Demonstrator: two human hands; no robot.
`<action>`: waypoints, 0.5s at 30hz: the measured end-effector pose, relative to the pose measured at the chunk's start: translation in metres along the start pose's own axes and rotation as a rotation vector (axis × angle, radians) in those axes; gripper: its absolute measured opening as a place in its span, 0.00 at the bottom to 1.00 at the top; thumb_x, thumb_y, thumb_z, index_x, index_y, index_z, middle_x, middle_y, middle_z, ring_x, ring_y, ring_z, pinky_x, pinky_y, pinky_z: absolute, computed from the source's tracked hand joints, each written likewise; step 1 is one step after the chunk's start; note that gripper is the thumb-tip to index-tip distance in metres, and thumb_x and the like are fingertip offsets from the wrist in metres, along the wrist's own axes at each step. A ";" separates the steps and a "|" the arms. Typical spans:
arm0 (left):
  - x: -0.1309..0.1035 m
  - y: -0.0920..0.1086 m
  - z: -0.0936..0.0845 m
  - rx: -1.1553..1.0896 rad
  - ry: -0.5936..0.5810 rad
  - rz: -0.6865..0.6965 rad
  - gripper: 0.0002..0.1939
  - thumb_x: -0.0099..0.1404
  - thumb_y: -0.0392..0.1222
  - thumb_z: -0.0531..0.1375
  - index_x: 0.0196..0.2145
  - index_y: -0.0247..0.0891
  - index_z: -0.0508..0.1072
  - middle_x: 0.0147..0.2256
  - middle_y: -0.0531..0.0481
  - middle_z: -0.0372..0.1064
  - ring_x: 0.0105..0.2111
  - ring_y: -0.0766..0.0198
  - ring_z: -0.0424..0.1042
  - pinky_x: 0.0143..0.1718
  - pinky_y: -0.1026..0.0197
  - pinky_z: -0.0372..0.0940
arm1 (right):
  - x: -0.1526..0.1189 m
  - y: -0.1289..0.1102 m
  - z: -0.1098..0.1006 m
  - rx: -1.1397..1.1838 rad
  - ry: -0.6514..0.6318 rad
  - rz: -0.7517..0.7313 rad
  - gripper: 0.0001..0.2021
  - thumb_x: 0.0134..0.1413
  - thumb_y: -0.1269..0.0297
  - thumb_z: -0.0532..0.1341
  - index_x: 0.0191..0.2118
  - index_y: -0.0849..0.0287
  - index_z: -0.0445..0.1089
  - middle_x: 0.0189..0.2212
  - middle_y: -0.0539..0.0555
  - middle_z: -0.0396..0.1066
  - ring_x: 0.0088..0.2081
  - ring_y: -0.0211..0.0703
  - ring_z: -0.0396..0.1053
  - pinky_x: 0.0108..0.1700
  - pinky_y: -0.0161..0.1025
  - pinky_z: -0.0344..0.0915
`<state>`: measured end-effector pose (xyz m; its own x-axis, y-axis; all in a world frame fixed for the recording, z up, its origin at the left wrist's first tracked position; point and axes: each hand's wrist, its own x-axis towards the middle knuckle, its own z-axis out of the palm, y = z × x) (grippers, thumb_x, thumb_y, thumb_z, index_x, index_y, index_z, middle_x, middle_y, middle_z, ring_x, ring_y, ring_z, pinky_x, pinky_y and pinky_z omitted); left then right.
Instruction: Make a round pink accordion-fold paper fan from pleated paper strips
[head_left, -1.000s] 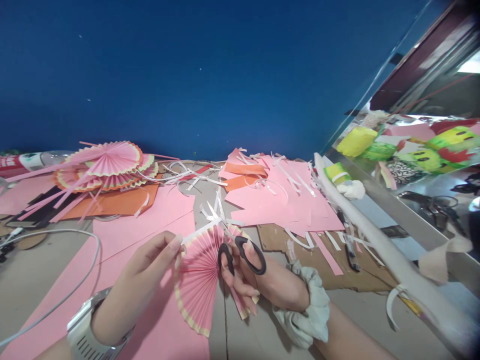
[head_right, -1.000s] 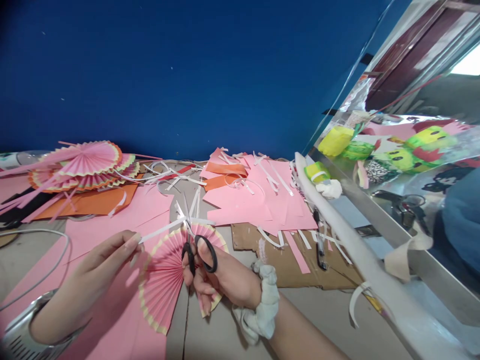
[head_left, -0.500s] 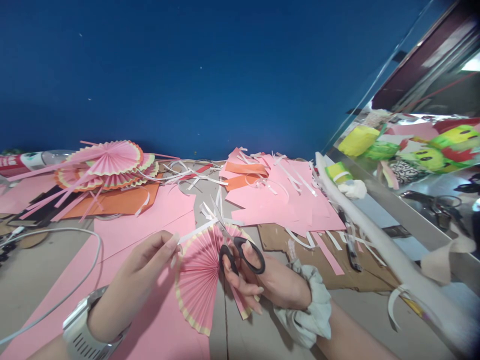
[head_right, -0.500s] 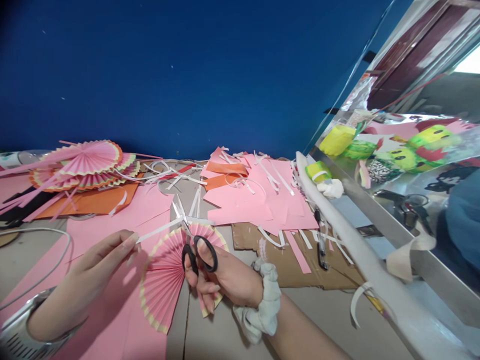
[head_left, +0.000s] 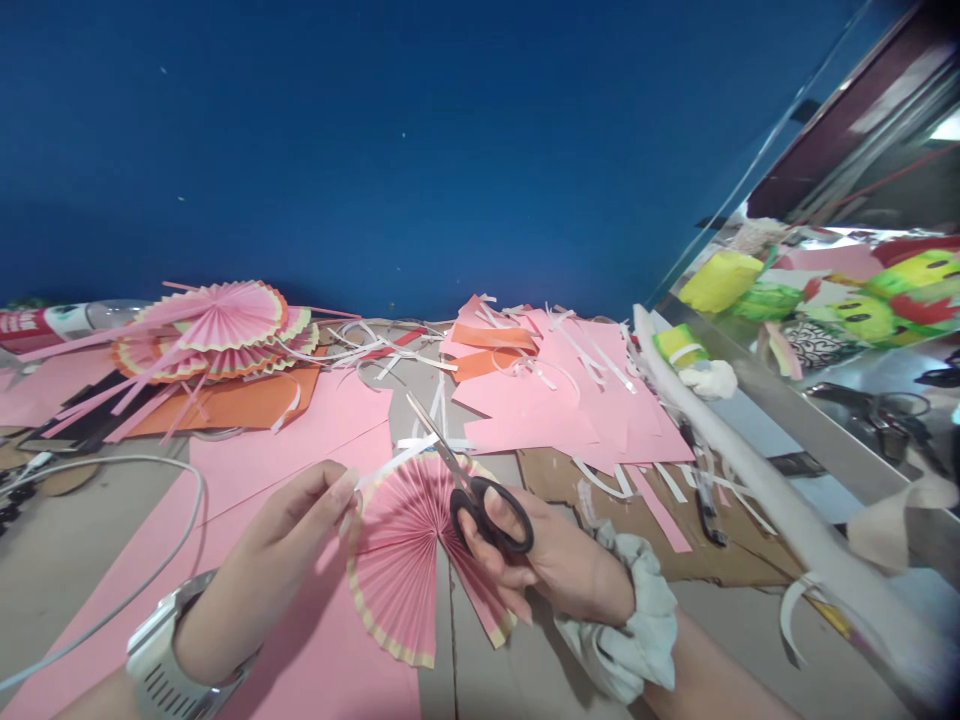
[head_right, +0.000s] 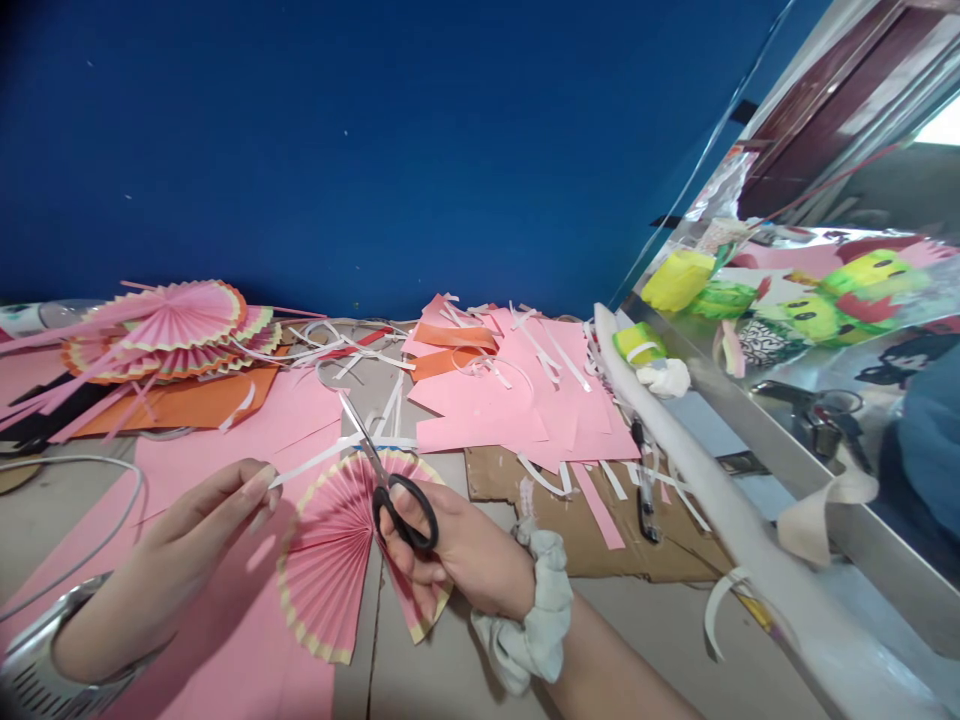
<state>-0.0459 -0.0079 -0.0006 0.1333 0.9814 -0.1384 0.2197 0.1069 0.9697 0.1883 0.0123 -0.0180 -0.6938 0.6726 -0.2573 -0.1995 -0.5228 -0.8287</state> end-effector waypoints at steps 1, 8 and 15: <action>-0.001 0.000 -0.001 -0.017 -0.003 0.006 0.13 0.68 0.48 0.49 0.27 0.40 0.60 0.22 0.58 0.58 0.23 0.71 0.59 0.26 0.69 0.57 | -0.001 0.000 0.000 0.005 -0.035 -0.009 0.21 0.54 0.44 0.53 0.32 0.61 0.61 0.19 0.45 0.60 0.13 0.24 0.45 0.11 0.23 0.50; 0.001 -0.002 -0.007 0.043 0.031 0.161 0.12 0.68 0.46 0.49 0.28 0.41 0.61 0.25 0.57 0.55 0.26 0.71 0.57 0.30 0.71 0.57 | -0.005 -0.006 -0.002 0.011 -0.362 0.048 0.38 0.38 0.30 0.53 0.44 0.61 0.60 0.35 0.54 0.62 0.19 0.29 0.56 0.17 0.31 0.62; 0.016 0.003 0.003 0.111 -0.268 0.212 0.13 0.67 0.44 0.50 0.27 0.39 0.65 0.54 0.50 0.59 0.59 0.62 0.51 0.57 0.61 0.48 | -0.002 -0.002 -0.011 -0.037 -0.405 0.070 0.39 0.36 0.27 0.49 0.42 0.59 0.59 0.37 0.55 0.62 0.19 0.28 0.55 0.16 0.29 0.51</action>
<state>-0.0398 0.0071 -0.0006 0.4325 0.9016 0.0017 0.2615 -0.1273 0.9568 0.1978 0.0173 -0.0211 -0.9225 0.3719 -0.1030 -0.1225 -0.5355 -0.8356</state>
